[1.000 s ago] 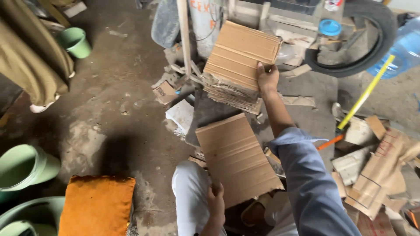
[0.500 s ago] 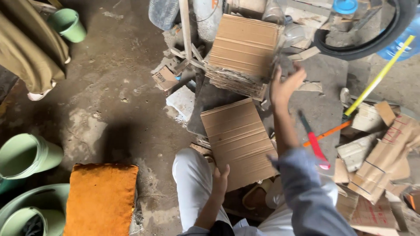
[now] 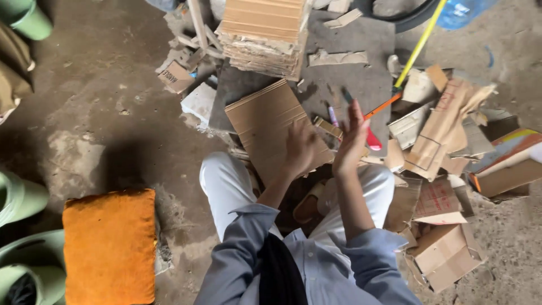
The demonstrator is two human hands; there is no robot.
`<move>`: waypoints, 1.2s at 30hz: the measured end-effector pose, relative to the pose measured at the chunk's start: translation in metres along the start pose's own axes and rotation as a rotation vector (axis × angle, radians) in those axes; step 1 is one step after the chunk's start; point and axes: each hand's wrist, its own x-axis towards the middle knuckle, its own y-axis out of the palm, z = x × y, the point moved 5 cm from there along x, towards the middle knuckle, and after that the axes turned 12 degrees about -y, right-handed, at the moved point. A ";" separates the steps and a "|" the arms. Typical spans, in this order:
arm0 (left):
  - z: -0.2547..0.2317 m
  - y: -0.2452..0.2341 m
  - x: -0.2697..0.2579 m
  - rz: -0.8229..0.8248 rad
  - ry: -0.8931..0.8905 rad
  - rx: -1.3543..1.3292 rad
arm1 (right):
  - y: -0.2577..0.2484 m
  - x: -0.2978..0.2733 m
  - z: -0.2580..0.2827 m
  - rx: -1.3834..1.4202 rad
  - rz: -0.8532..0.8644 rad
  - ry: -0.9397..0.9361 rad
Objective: Cutting cardboard sheets into smaller pieces using scissors in a work area.
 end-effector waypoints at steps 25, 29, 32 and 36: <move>0.166 -0.104 -0.055 -0.343 -0.686 -0.206 | -0.188 -0.023 -0.144 -1.069 0.243 -0.060; 0.153 -0.101 -0.051 -0.127 -0.790 -0.392 | -0.184 -0.005 -0.167 -1.495 0.326 -0.115; 0.156 -0.119 -0.062 -0.201 -0.776 -0.306 | -0.173 -0.014 -0.161 -1.538 0.376 -0.132; 0.136 -0.159 -0.052 -0.343 -0.668 -0.249 | -0.170 -0.006 -0.171 -1.578 0.432 -0.193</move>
